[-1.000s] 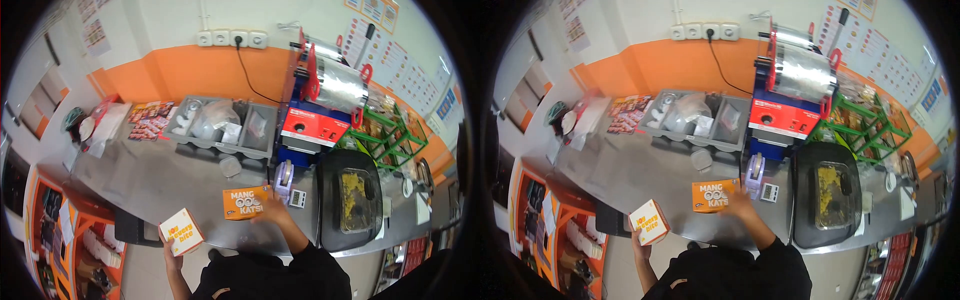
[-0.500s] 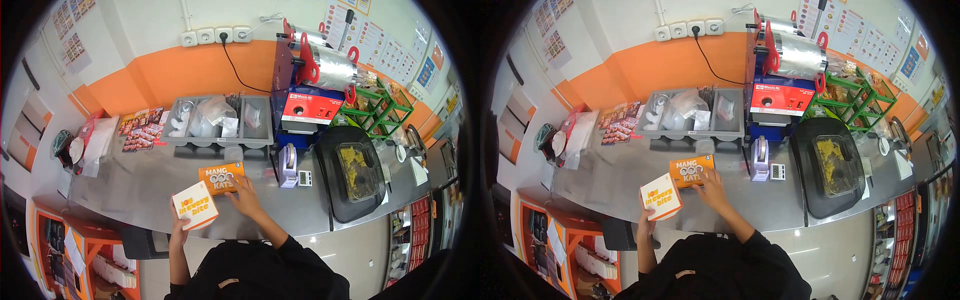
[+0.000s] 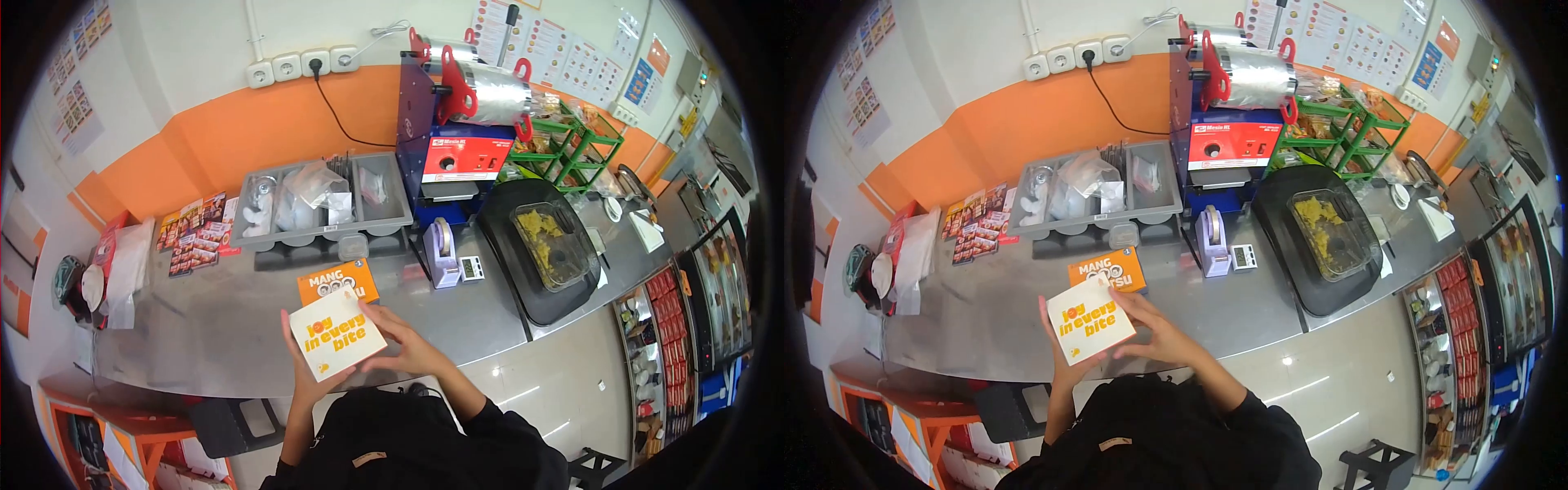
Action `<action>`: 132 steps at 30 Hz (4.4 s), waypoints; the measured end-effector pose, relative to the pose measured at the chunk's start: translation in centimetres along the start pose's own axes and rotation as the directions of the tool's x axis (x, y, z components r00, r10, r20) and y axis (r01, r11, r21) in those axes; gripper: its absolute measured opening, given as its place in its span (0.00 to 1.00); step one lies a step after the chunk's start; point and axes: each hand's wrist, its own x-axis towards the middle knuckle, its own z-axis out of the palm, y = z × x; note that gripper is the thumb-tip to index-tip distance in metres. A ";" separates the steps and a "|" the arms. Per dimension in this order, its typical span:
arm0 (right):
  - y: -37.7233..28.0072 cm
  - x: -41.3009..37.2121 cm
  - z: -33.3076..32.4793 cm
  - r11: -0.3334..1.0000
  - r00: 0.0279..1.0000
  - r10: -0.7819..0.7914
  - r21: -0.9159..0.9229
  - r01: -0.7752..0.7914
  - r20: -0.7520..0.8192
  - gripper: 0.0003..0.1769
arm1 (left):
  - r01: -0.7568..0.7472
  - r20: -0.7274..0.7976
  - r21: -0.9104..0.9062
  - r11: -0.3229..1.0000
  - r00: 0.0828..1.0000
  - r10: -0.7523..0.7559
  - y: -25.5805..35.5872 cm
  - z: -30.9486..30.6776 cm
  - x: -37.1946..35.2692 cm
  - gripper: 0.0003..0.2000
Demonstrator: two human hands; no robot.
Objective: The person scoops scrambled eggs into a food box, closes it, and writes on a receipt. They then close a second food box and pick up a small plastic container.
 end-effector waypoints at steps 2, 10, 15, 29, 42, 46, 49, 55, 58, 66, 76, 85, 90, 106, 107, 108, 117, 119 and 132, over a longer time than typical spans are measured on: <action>2.2 -1.3 -3.1 0.924 0.994 0.099 0.374 -0.079 -0.035 0.44 | -0.016 -0.028 0.004 1.000 0.999 0.016 0.4 0.1 -0.1 0.63; 22.0 -3.0 -17.5 0.662 0.505 0.226 -0.249 -0.707 -0.833 0.24 | -0.053 -0.168 -0.002 0.999 0.984 0.052 2.1 -0.6 -0.6 0.58; 22.3 -1.7 -18.7 0.571 0.507 0.336 -0.256 -0.780 -0.794 0.25 | -0.039 -0.182 0.027 0.999 0.982 0.043 2.4 -0.6 -1.1 0.59; 23.0 -7.1 -13.7 0.892 0.468 0.304 0.076 -0.446 -0.830 0.12 | -0.013 -0.234 0.048 0.999 0.972 0.024 3.1 0.2 -1.0 0.58; 4.9 -2.4 -2.1 0.954 0.841 0.169 0.298 -0.009 -0.514 0.03 | -0.023 -0.213 0.027 0.999 0.977 0.028 4.3 2.0 3.0 0.51; -1.5 0.2 1.3 0.947 0.914 -0.072 0.259 0.188 -0.400 0.03 | -0.035 -0.156 -0.006 0.999 0.987 0.033 4.8 3.3 4.4 0.52; -2.0 1.1 2.2 0.963 0.912 -0.110 0.186 0.197 -0.394 0.03 | -0.057 -0.118 -0.026 0.998 0.992 0.054 4.6 3.9 4.9 0.56; -2.8 1.5 2.1 0.981 0.861 -0.064 0.128 0.148 -0.504 0.04 | -0.144 -0.021 -0.008 0.990 0.989 0.143 4.8 4.7 5.4 0.56; -2.7 1.4 2.0 0.985 0.839 -0.052 0.111 0.133 -0.542 0.04 | -0.196 -0.077 0.053 0.979 0.977 0.200 5.3 5.8 5.3 0.54; -3.2 0.4 2.1 0.994 0.824 0.023 0.098 0.039 -0.566 0.05 | -0.292 -0.153 0.132 0.947 0.938 0.311 5.8 6.9 4.9 0.51; -1.2 1.7 -0.2 0.787 0.626 -0.617 -0.367 0.495 -0.477 0.24 | -0.075 -0.005 -0.229 0.971 0.997 0.076 7.0 7.7 3.7 0.50; 0.8 -1.9 -9.1 0.840 0.734 -0.428 -0.531 0.108 -0.527 0.08 | -0.006 0.042 -0.218 0.976 0.999 0.015 1.1 5.6 2.0 0.45; 0.2 -15.5 -23.9 0.784 0.180 -0.482 -0.513 -0.349 -0.858 0.10 | -0.030 -0.429 0.165 0.986 0.898 0.099 -6.3 -3.4 1.9 0.36; 18.1 -40.2 -60.3 0.040 -0.002 0.056 0.004 -0.999 -0.998 0.38 | 0.510 -0.696 0.672 0.537 0.681 0.225 -15.8 -11.2 -2.0 0.37; 18.1 -39.9 -61.0 0.040 0.006 0.065 -0.003 -0.999 -0.998 0.38 | 0.521 -0.703 0.668 0.531 0.676 0.222 -16.1 -11.5 -2.5 0.37; 18.9 -40.5 -62.1 0.129 -0.045 0.179 0.068 -0.989 -0.983 0.37 | 0.524 -0.702 0.670 0.526 0.678 0.218 -16.2 -11.6 -3.0 0.37; 14.9 -41.6 -65.0 0.193 -0.097 0.302 0.161 -0.968 -0.948 0.20 | 0.250 -0.579 0.604 0.757 0.790 0.202 -18.1 -15.6 -8.0 0.37; 8.9 -38.5 -59.9 0.189 0.092 -0.048 -0.100 -0.977 -0.995 0.17 | 0.554 -0.625 0.779 0.294 0.722 0.295 -17.7 -17.5 -8.8 0.44; 7.6 -13.1 -16.6 0.843 0.787 0.480 0.452 -0.292 -0.388 0.21 | 0.652 0.037 -0.089 0.753 0.757 -0.652 -9.6 13.0 1.1 0.31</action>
